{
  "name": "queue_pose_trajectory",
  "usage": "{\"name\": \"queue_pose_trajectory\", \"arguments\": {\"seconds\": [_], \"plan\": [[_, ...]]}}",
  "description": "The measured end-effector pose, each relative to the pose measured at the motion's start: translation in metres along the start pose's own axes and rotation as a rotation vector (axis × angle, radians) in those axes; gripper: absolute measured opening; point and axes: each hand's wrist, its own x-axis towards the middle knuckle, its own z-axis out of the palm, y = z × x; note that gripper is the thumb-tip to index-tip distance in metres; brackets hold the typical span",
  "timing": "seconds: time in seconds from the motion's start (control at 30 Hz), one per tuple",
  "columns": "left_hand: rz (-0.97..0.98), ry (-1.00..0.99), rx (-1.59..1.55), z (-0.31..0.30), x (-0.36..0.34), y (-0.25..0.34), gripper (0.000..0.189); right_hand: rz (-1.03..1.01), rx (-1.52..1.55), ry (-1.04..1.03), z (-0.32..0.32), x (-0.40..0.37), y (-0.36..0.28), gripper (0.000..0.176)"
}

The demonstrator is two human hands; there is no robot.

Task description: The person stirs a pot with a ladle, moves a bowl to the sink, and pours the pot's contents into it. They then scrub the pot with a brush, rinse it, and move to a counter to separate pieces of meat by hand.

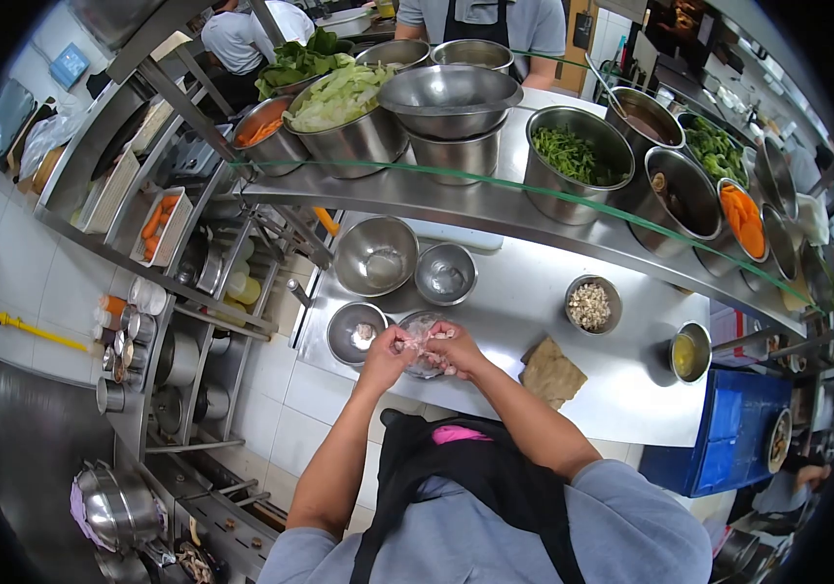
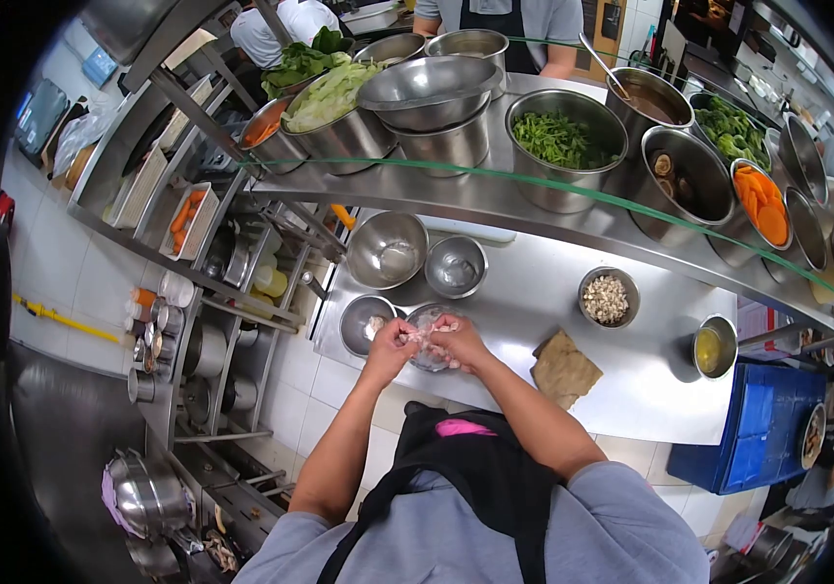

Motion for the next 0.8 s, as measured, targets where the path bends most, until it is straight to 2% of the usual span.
{"name": "queue_pose_trajectory", "arguments": {"seconds": [0.07,0.13,0.27,0.4,0.47,0.53,0.63,0.77,0.8], "plan": [[0.042,0.000,-0.326,0.006,-0.001,0.000,0.027,0.005,0.014,0.006,-0.002,0.002,0.001,0.015],[0.006,-0.061,-0.357,0.006,-0.003,-0.001,0.029,0.059,0.140,-0.063,-0.006,0.003,0.001,0.016],[-0.021,-0.146,-0.350,0.003,0.001,-0.006,0.034,0.096,0.149,-0.071,-0.008,0.004,0.004,0.020],[-0.055,-0.163,-0.407,0.010,-0.001,-0.003,0.034,0.117,0.228,-0.085,-0.008,0.004,0.009,0.022],[-0.071,-0.083,-0.424,0.013,0.001,-0.011,0.028,0.130,0.284,-0.115,-0.006,0.006,0.009,0.023],[-0.048,-0.045,-0.421,0.013,0.001,-0.016,0.026,0.089,0.153,-0.014,-0.002,0.008,0.010,0.026],[-0.053,0.021,-0.399,0.013,-0.002,-0.011,0.023,0.012,0.039,0.033,0.002,0.008,0.008,0.024],[-0.085,0.069,-0.304,0.007,-0.007,-0.002,0.021,-0.029,0.025,0.113,-0.001,0.007,0.002,0.024],[-0.082,0.072,-0.305,0.004,-0.008,-0.002,0.021,-0.077,-0.012,0.187,-0.009,0.012,0.005,0.024]]}}
